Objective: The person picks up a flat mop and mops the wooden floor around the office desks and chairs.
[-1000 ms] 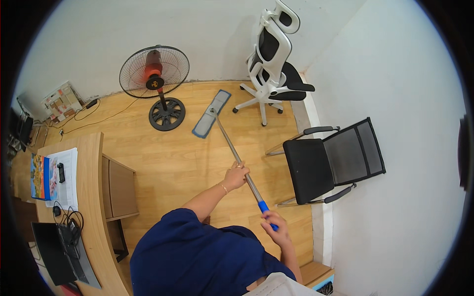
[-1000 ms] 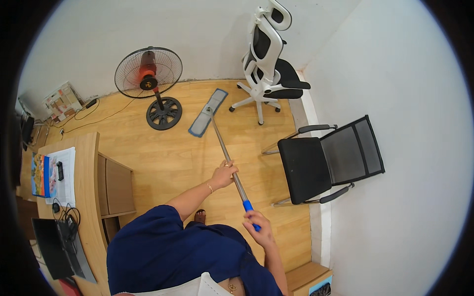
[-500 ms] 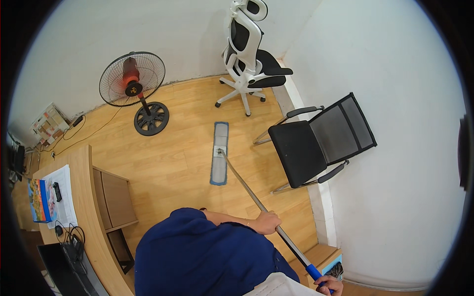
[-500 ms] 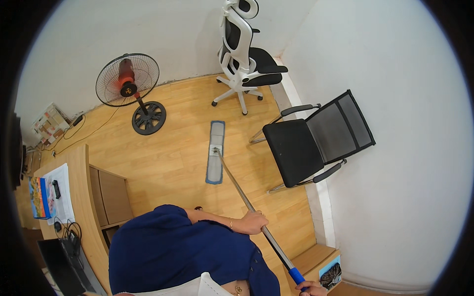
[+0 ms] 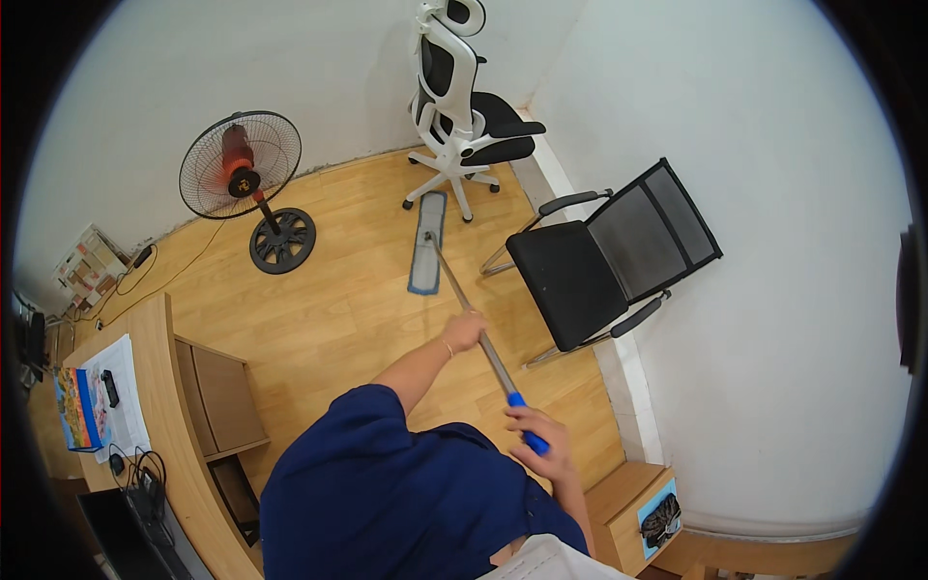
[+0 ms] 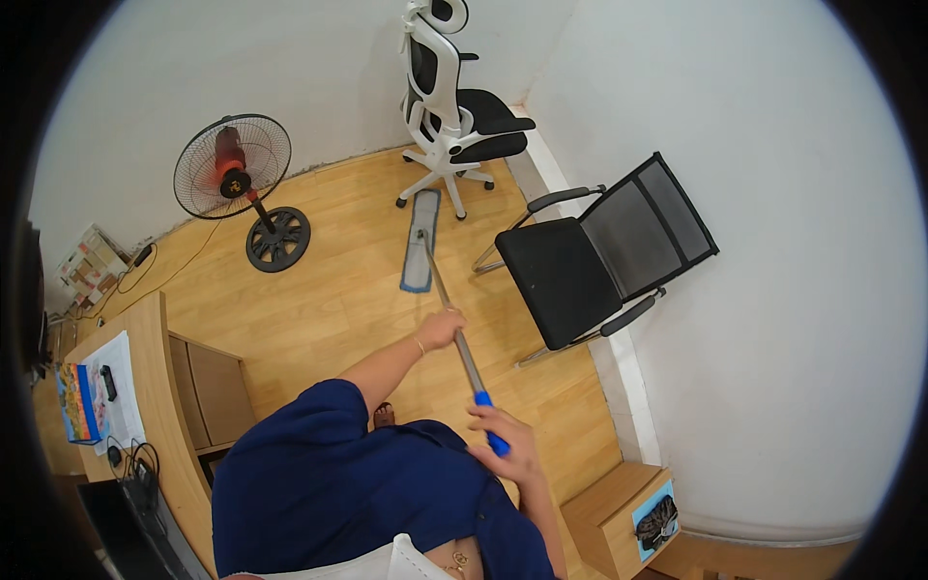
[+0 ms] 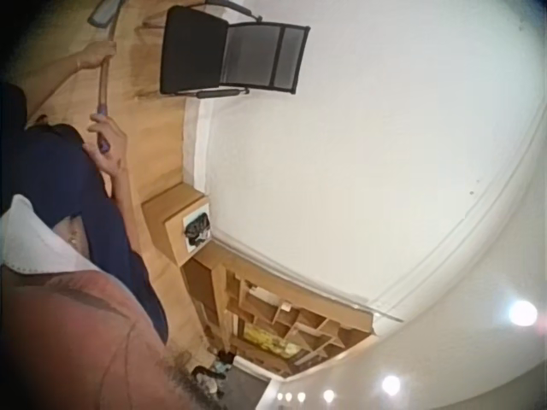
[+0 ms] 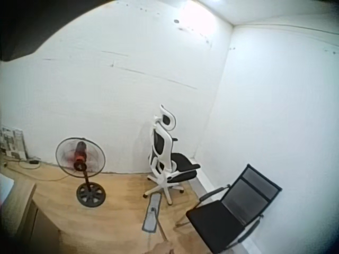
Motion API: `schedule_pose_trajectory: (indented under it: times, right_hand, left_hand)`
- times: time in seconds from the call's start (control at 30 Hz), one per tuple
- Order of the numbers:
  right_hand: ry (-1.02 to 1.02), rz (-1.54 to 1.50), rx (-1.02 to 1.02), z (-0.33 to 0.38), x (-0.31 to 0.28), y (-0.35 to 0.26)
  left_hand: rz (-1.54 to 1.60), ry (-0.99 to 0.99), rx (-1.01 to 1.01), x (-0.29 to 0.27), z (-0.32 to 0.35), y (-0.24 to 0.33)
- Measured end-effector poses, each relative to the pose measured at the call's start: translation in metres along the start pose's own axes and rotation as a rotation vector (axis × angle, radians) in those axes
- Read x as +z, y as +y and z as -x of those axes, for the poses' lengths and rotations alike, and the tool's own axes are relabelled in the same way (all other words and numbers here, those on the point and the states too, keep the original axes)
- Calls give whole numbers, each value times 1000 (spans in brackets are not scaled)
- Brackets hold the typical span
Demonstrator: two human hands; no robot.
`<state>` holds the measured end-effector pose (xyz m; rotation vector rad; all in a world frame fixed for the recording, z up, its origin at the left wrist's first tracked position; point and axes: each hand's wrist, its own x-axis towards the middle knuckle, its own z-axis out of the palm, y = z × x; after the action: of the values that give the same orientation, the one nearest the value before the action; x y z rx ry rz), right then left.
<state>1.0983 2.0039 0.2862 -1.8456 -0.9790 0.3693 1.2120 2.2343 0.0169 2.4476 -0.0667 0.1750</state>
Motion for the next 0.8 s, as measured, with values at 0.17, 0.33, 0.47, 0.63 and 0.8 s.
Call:
schedule_pose_trajectory:
  times: [0.17, 0.33, 0.47, 0.63, 0.8]
  right_hand:
    - [-52, 9, 46, 9, 27, 26]
    - [100, -54, 57, 52, -10, 7]
    - [246, -110, 168, 101, -41, -23]
    - [470, -162, 186, 138, -65, -74]
    - [523, -74, 137, 126, -60, -95]
  left_hand:
    - [-72, -14, -129, 1, 12, -12]
    - [-39, 64, -78, 26, 19, 47]
    - [84, -33, 81, 41, 33, 105]
    - [241, -117, 339, 52, 42, 164]
    - [259, -347, 454, 34, 26, 174]
